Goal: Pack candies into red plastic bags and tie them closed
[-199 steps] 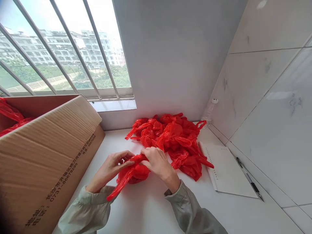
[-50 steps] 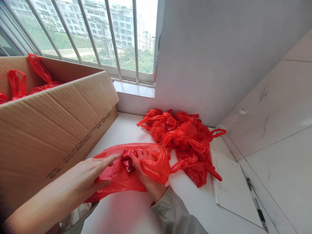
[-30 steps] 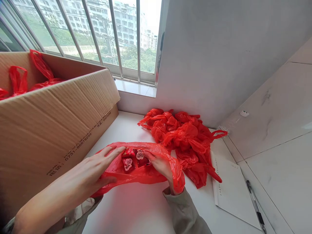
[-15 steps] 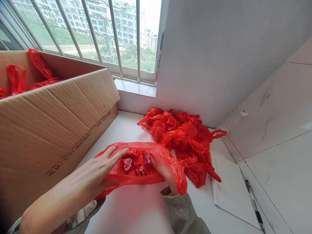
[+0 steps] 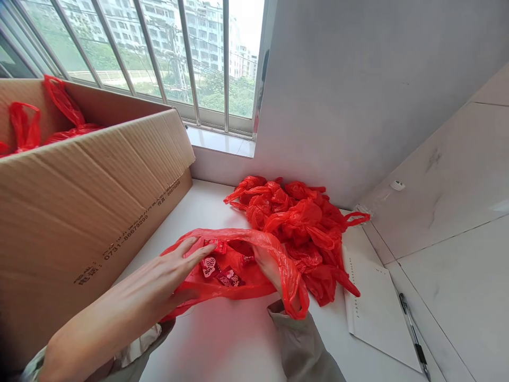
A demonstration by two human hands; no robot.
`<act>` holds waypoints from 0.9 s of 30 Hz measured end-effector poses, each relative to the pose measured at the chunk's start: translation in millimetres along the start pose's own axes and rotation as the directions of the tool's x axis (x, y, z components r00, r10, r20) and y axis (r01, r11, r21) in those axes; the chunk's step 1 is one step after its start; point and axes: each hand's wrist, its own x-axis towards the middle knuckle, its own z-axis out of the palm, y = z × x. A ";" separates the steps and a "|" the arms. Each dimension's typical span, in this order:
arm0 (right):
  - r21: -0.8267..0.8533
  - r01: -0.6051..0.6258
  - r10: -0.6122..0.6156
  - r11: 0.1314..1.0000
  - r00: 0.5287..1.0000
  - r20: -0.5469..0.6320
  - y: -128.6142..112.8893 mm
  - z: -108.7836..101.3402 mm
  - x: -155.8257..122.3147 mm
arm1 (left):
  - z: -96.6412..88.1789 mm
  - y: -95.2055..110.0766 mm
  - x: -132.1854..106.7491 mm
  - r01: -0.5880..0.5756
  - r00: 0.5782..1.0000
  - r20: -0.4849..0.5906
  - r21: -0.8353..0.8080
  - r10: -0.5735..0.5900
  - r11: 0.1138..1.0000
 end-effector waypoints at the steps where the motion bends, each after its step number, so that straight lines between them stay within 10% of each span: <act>1: 0.029 0.006 -0.006 1.000 1.000 -0.004 -0.6 -1.6 3.9 | 2.9 -1.6 -0.5 -0.030 0.999 -0.017 0.005 0.030 1.000; 10: 0.131 -0.255 0.250 0.958 0.967 0.053 -32.2 -15.8 27.0 | -4.3 3.7 12.0 -0.011 1.000 0.016 -0.047 0.012 0.999; 17: 0.362 -0.171 0.051 0.916 0.947 0.318 -64.8 -24.0 26.2 | -4.8 6.6 30.8 0.008 0.998 0.060 -0.090 -0.003 0.996; 27: 0.410 -0.214 0.107 0.886 0.957 0.269 -63.5 -27.9 26.3 | -18.7 21.5 59.8 0.035 0.987 0.154 0.024 -0.038 0.999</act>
